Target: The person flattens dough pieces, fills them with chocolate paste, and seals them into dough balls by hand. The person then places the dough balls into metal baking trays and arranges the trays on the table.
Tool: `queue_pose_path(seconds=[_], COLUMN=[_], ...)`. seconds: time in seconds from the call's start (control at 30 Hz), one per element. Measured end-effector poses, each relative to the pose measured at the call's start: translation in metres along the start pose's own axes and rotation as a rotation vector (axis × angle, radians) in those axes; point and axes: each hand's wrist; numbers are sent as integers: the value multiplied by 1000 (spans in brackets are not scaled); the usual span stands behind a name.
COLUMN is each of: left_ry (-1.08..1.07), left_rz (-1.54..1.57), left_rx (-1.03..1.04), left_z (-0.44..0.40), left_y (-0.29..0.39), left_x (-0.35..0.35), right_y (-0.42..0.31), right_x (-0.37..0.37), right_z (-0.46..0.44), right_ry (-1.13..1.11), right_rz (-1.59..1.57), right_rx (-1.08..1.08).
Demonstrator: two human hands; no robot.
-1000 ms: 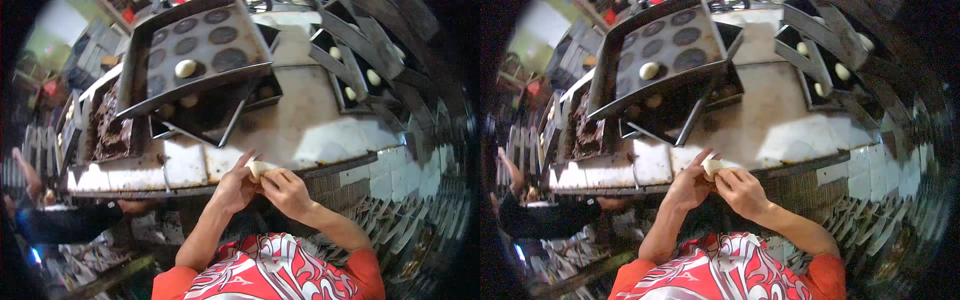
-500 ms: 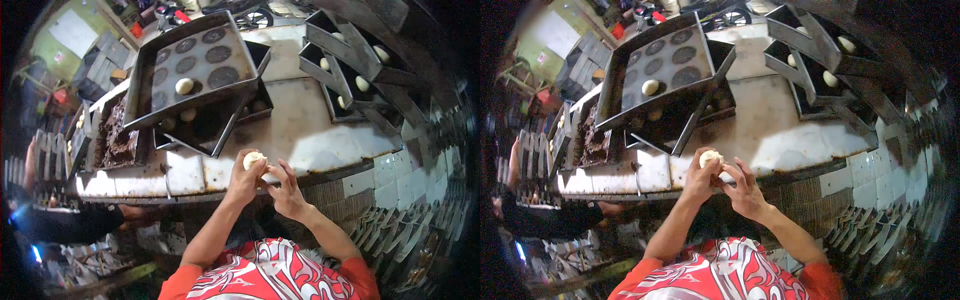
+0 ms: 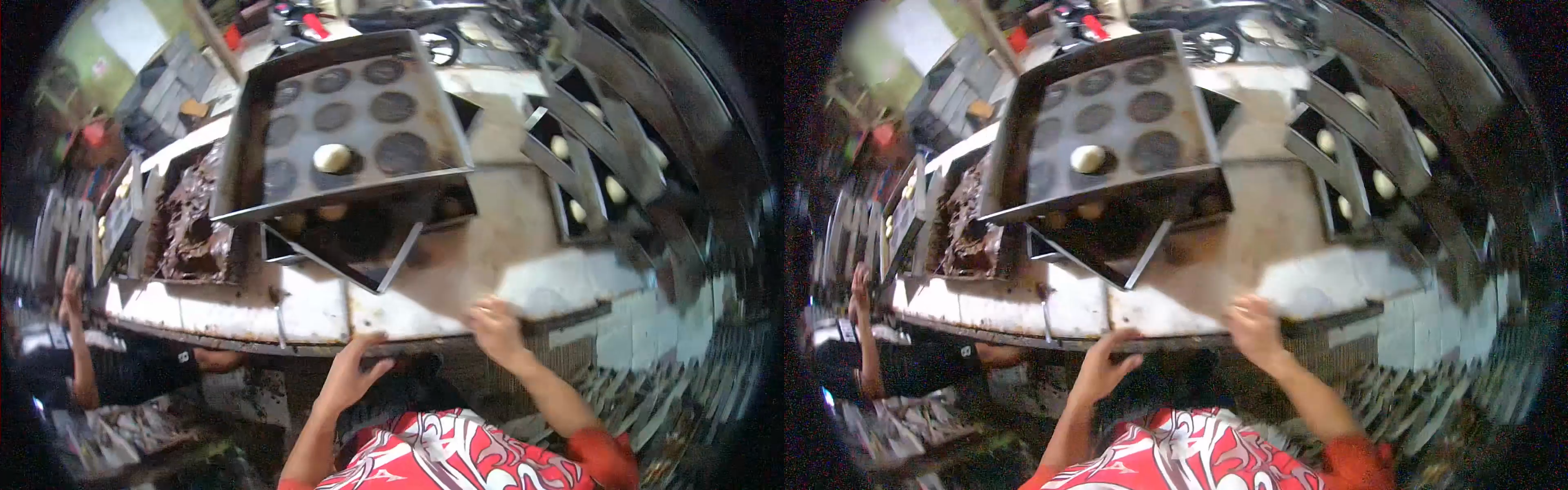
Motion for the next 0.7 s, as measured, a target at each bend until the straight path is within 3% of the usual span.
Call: queue_pose_path(seconds=[0.03,0.1,0.2,0.27,0.3,0.37,0.43,0.47,0.53,0.6,0.63,0.67,0.7], left_ry=[33,132,351,518,522,505,461,426,288,151,104,58,10], left_rz=[8,91,8,-139,-185,-291,-389,-422,-315,-157,-138,-75,-50], left_rx=[-17,-72,51,206,228,319,384,466,563,591,568,579,560], left_z=[18,45,33,-2,-19,-40,-54,-61,-66,-60,-52,-46,-37], left_y=[-12,-33,-40,-33,-27,-27,-28,-25,-27,-29,-29,-32,-36], left_x=[-12,-34,-79,-118,-138,-171,-189,-192,-185,-172,-168,-164,-161], right_y=[19,50,48,51,41,-18,-48,-40,-60,-110,-123,-127,-127], right_x=[-23,-47,-28,5,26,8,-11,-27,-83,-133,-141,-151,-143], right_z=[7,-10,-80,-98,-77,-60,-47,-39,-94,-165,-200,-238,-274], right_ry=[-76,-61,47,121,178,-92,-79,-249,-331,-122,69,42,101], right_rz=[-54,100,116,-290,-80,206,372,345,-658,-649,-675,-335,-200], right_rx=[-32,467,559,789,637,510,567,659,1099,583,520,331,314])
Point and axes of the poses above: each hand's wrist, its own z-axis away from the middle knuckle, its own x-axis out of the palm, y = z × x, and after that the axes turned 9 degrees about -y, right-handed
